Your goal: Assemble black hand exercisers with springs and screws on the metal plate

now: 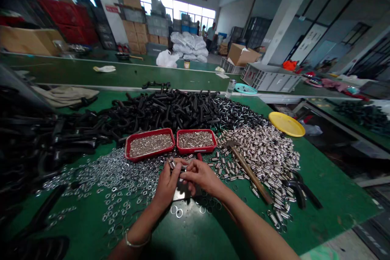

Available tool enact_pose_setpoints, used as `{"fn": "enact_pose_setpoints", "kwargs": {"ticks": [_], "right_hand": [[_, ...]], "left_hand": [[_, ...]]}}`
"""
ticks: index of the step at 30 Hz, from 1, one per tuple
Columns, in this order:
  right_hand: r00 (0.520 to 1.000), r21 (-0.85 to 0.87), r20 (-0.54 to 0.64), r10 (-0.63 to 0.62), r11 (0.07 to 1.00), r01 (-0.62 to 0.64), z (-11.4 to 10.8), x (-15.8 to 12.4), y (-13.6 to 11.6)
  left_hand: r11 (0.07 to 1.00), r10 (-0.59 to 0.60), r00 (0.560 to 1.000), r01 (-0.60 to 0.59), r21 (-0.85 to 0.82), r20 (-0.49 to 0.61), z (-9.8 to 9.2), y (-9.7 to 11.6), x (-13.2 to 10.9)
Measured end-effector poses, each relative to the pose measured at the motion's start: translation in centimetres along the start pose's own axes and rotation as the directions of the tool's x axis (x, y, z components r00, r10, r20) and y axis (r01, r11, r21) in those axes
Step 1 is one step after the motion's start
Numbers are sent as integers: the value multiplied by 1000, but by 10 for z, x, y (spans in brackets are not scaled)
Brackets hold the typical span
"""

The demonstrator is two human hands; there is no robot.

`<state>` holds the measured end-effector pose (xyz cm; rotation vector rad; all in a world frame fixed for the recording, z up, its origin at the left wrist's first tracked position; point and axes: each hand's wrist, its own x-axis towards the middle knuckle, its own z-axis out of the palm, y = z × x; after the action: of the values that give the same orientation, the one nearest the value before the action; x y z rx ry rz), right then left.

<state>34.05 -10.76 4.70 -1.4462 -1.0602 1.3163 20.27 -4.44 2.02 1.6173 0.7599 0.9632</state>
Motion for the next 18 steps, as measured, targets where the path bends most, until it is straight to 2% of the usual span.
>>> {"fn": "enact_pose_setpoints", "kwargs": {"ticks": [2,3,5,6,7,8,9,10,11,13,16,18], "right_hand": [[997,61,63,53,996,-57,1,-1,6],[996,3,83,45,999,-46,-2,0,8],[997,-282,65,-31,958,48,-20,4,7],[996,-466,12,-93,880,88,-36,9,4],[984,-647,-69,-167,758,84,-56,16,0],[954,-776,-183,-238,630,8,-80,26,-4],[914,-841,-307,-264,525,-130,-104,38,-8],[875,-858,-410,-256,433,-276,-128,51,-12],[843,-848,-472,-258,392,-355,-150,64,-14],[804,-830,-533,-263,346,-437,-182,92,-16],[763,-810,-578,-289,318,-493,-203,128,-8],[743,-796,-599,-299,321,-513,-208,143,-1]], "left_hand": [[1000,-9,1000,9,13,12,-1,0,1],[999,-31,999,31,10,7,-1,0,1],[996,-87,996,87,-21,-10,-1,-3,1],[992,-117,993,116,-44,-20,-1,-5,2],[987,-149,988,147,-68,-32,-1,-7,3],[979,-186,981,181,-92,-47,-2,-9,4],[969,-227,972,218,-117,-68,-2,-11,6],[956,-270,958,256,-147,-91,-1,-14,8],[939,-313,943,290,-183,-114,-1,-15,11],[904,-382,908,330,-272,-171,4,-19,19],[863,-434,870,328,-384,-232,13,-20,34],[858,-433,870,316,-405,-238,18,-19,40]]}}
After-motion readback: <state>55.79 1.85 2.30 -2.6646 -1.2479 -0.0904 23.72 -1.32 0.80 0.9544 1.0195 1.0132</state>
